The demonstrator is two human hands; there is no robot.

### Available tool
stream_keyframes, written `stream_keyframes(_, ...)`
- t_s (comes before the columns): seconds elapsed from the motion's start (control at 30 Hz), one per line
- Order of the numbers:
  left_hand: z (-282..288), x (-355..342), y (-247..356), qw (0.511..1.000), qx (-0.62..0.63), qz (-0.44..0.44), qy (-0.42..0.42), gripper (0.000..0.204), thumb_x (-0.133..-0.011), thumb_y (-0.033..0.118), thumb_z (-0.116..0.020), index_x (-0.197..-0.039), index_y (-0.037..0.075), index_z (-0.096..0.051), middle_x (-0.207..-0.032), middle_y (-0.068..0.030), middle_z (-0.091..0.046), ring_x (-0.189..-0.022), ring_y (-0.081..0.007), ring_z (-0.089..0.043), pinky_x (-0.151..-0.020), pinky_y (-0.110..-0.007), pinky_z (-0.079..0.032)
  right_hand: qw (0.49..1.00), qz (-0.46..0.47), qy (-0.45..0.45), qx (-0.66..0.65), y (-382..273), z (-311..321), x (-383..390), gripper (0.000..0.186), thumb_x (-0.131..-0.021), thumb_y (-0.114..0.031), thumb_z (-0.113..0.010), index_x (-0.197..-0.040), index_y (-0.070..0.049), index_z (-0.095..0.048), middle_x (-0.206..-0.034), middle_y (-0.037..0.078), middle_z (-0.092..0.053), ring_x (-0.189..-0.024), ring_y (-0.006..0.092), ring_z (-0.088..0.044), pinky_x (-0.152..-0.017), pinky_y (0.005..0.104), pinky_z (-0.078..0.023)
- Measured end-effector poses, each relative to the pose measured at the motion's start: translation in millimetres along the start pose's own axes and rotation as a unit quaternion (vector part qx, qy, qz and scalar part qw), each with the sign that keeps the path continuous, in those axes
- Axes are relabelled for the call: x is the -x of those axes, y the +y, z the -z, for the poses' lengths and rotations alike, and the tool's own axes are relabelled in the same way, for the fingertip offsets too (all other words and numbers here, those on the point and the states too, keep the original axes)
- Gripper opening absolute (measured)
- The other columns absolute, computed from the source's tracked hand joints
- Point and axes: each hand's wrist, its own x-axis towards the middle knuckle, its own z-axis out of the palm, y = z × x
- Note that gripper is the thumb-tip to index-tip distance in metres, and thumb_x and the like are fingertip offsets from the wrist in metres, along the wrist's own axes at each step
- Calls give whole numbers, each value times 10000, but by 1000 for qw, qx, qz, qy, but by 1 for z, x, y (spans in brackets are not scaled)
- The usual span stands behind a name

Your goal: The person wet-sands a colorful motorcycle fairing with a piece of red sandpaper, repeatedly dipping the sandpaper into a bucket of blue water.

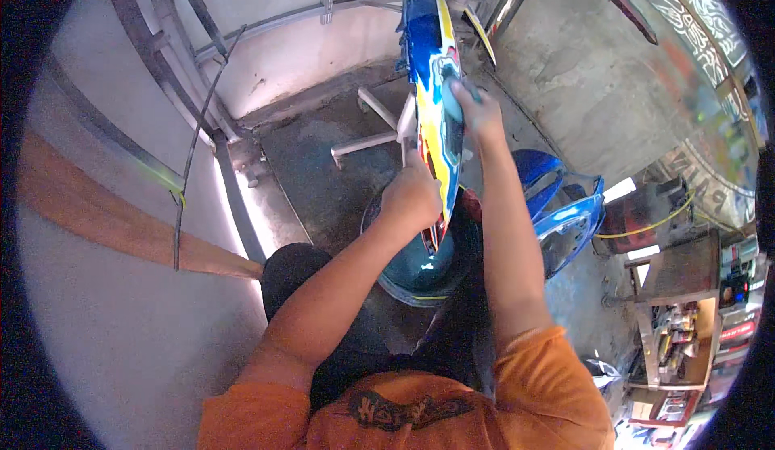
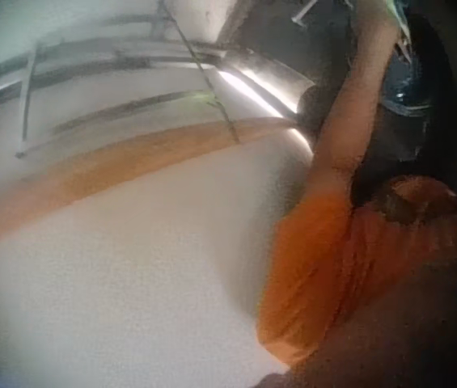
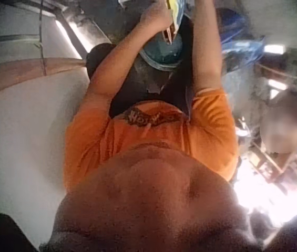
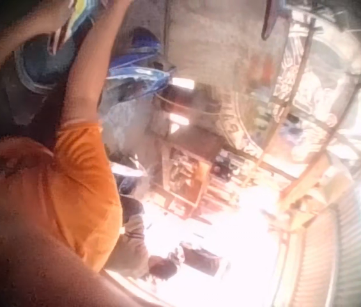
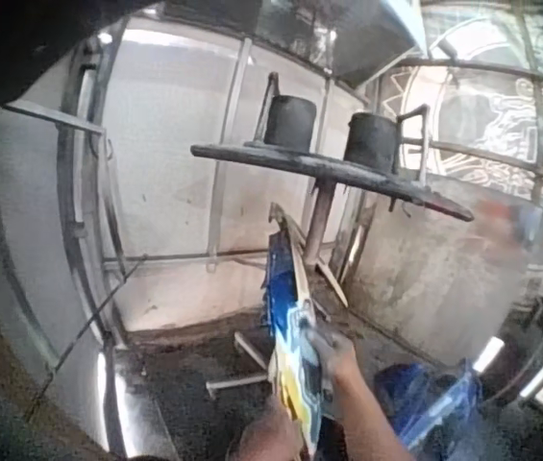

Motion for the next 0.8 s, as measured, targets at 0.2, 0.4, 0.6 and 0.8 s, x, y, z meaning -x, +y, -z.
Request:
stream_keyframes(0.2, -8, -1, -4, 1000, 22, -1, 20, 497, -923, 176, -640, -1246, -80, -364, -1028, -367, -666, -965, -528, -669, -872, -586, -527, 997, -17, 43, -55, 27, 11, 102, 388, -908, -343, -781, -1049, 17, -744, -937, 80, -731, -798, 135, -647, -761, 304, -524)
stream_keyframes(0.4, -1, 5, 6, 999, -25, 19, 2, 470, -928, 181, -645, -1206, -70, -362, -1131, -341, -644, -1002, -478, -685, -879, -535, -545, 997, 6, 12, -77, -2, -4, 29, 353, -926, -309, -773, -1098, -5, -725, -928, 39, -731, -786, 119, -660, -732, 280, -537)
stream_keyframes(0.6, 2, 1, -1, 1000, 26, -3, -8, 533, -912, 189, -683, -1215, -109, -363, -1026, -387, -655, -972, -544, -659, -881, -585, -525, 995, -50, -23, -80, -24, -14, -35, 386, -918, -363, -772, -1092, -20, -735, -930, 59, -734, -748, 152, -668, -706, 330, -541)
stream_keyframes(0.8, 4, 4, -3, 1000, 14, -17, 7, 506, -916, 196, -674, -1211, -93, -382, -1014, -365, -663, -968, -523, -668, -871, -579, -529, 983, -52, -3, -174, 11, -5, 36, 485, -934, -337, -755, -1249, 18, -656, -1073, 108, -736, -893, 191, -702, -812, 347, -560)
